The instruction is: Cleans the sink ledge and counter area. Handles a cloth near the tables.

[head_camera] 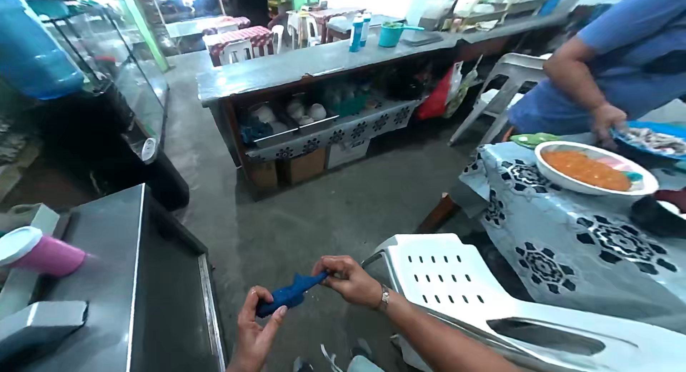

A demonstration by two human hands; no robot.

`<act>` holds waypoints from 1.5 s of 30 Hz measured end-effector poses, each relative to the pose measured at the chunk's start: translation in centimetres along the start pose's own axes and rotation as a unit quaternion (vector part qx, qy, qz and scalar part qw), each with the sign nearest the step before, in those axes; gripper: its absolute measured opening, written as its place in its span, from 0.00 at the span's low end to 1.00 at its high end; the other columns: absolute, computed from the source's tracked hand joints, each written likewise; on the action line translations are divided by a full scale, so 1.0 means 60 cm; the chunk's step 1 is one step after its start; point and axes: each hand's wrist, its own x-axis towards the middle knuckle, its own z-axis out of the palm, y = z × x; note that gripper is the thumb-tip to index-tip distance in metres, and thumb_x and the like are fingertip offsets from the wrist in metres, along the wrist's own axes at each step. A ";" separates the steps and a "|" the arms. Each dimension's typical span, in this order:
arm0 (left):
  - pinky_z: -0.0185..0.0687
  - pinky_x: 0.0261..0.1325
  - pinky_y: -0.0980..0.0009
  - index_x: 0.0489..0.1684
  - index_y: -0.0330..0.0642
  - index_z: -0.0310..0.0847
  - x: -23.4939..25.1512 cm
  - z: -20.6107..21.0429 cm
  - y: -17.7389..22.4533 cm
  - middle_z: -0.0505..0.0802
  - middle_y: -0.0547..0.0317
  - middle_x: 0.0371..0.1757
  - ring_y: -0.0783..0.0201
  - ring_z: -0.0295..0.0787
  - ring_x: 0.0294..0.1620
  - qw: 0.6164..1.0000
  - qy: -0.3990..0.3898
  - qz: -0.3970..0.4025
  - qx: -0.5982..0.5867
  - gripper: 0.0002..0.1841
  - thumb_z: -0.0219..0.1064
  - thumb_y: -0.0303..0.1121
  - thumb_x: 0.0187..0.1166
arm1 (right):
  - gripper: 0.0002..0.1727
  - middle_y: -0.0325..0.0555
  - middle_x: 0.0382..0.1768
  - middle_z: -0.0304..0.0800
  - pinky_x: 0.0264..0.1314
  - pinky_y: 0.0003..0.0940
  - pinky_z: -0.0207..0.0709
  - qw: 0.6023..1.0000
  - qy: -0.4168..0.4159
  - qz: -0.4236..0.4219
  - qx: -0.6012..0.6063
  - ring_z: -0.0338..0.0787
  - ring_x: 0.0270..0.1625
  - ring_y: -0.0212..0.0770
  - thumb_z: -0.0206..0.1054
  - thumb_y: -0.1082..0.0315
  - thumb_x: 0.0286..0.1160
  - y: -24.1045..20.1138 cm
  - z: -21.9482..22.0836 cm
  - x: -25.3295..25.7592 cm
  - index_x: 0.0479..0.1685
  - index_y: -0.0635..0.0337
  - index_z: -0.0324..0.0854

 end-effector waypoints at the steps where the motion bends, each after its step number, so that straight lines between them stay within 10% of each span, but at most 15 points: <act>1: 0.85 0.53 0.80 0.50 0.39 0.81 0.006 -0.007 -0.002 0.90 0.62 0.45 0.79 0.87 0.47 0.997 -0.016 -0.001 0.071 0.17 0.74 0.41 0.72 | 0.09 0.52 0.40 0.91 0.46 0.19 0.78 1.000 0.015 -0.008 0.001 0.85 0.40 0.26 0.62 0.79 0.73 0.003 -0.008 0.003 0.40 0.76 0.86; 3: 0.87 0.55 0.60 0.58 0.27 0.84 0.019 -0.011 -0.006 0.94 0.43 0.49 0.57 0.92 0.47 0.979 -0.055 -0.002 0.196 0.22 0.70 0.33 0.69 | 0.09 0.54 0.39 0.90 0.45 0.21 0.79 0.999 0.041 -0.008 -0.010 0.85 0.39 0.28 0.62 0.78 0.73 0.004 -0.027 0.005 0.39 0.77 0.85; 6: 0.88 0.48 0.49 0.38 0.26 0.90 0.028 -0.010 -0.016 0.93 0.41 0.36 0.46 0.93 0.39 0.957 -0.084 0.018 0.278 0.11 0.67 0.26 0.66 | 0.09 0.58 0.38 0.90 0.46 0.26 0.80 0.997 0.065 0.002 -0.038 0.86 0.39 0.35 0.62 0.78 0.75 -0.003 -0.056 0.005 0.40 0.78 0.85; 11: 0.76 0.60 0.79 0.30 0.25 0.87 0.038 -0.007 -0.021 0.89 0.49 0.38 0.70 0.84 0.50 0.979 -0.114 0.003 0.168 0.08 0.67 0.25 0.63 | 0.07 0.64 0.37 0.87 0.49 0.39 0.78 0.991 -0.038 0.103 -0.079 0.84 0.39 0.46 0.62 0.81 0.78 -0.024 -0.118 0.004 0.41 0.81 0.83; 15: 0.87 0.44 0.83 0.35 0.40 0.87 0.082 0.002 0.012 0.94 0.74 0.36 0.85 0.89 0.38 0.990 -0.121 -0.071 0.020 0.10 0.67 0.17 0.61 | 0.07 0.58 0.30 0.83 0.42 0.37 0.77 0.992 -0.049 0.104 -0.051 0.82 0.32 0.42 0.62 0.81 0.79 -0.030 -0.155 0.008 0.37 0.80 0.80; 18: 0.88 0.48 0.81 0.46 0.63 0.92 0.161 -0.006 0.066 0.96 0.82 0.45 0.82 0.91 0.45 0.991 -0.074 -0.039 -0.108 0.10 0.73 0.33 0.75 | 0.08 0.48 0.38 0.87 0.43 0.24 0.79 0.982 0.156 -0.036 0.100 0.84 0.39 0.26 0.66 0.78 0.73 -0.045 -0.163 0.038 0.43 0.78 0.83; 22: 0.89 0.63 0.63 0.56 0.67 0.90 0.189 0.012 0.072 0.96 0.72 0.55 0.69 0.93 0.57 0.956 -0.157 -0.112 -0.221 0.20 0.74 0.60 0.71 | 0.40 0.63 0.71 0.81 0.71 0.44 0.80 0.978 0.116 0.009 0.175 0.84 0.70 0.48 0.78 0.68 0.66 -0.036 -0.151 0.060 0.80 0.74 0.66; 27: 0.93 0.53 0.69 0.44 0.57 0.94 0.134 0.088 -0.004 0.99 0.65 0.43 0.71 0.96 0.45 0.924 -0.100 -0.230 -0.288 0.06 0.70 0.36 0.80 | 0.10 0.62 0.39 0.86 0.53 0.45 0.79 0.986 0.017 0.109 0.125 0.86 0.44 0.48 0.69 0.75 0.76 0.034 -0.089 0.025 0.41 0.80 0.81; 33: 0.94 0.50 0.69 0.41 0.50 0.89 0.138 0.123 -0.006 0.99 0.65 0.39 0.71 0.97 0.42 0.923 0.011 -0.250 -0.291 0.19 0.48 0.22 0.85 | 0.12 0.45 0.38 0.86 0.51 0.29 0.83 0.918 0.156 0.201 0.304 0.87 0.40 0.30 0.67 0.80 0.75 0.055 -0.131 0.017 0.54 0.72 0.74; 38: 0.93 0.54 0.69 0.42 0.51 0.88 0.137 0.133 0.003 0.98 0.67 0.40 0.73 0.96 0.45 0.926 0.033 -0.224 -0.300 0.20 0.46 0.24 0.86 | 0.14 0.36 0.26 0.85 0.38 0.29 0.82 0.871 0.202 0.216 0.393 0.85 0.31 0.30 0.64 0.72 0.83 0.056 -0.136 0.015 0.24 0.56 0.74; 45: 0.89 0.64 0.71 0.54 0.58 0.91 0.148 0.111 -0.002 0.97 0.70 0.53 0.73 0.93 0.56 0.944 -0.031 -0.117 -0.308 0.12 0.70 0.30 0.79 | 0.24 0.27 0.14 0.73 0.29 0.22 0.70 0.909 0.216 0.122 0.333 0.72 0.20 0.23 0.69 0.80 0.70 0.064 -0.128 0.028 0.10 0.50 0.65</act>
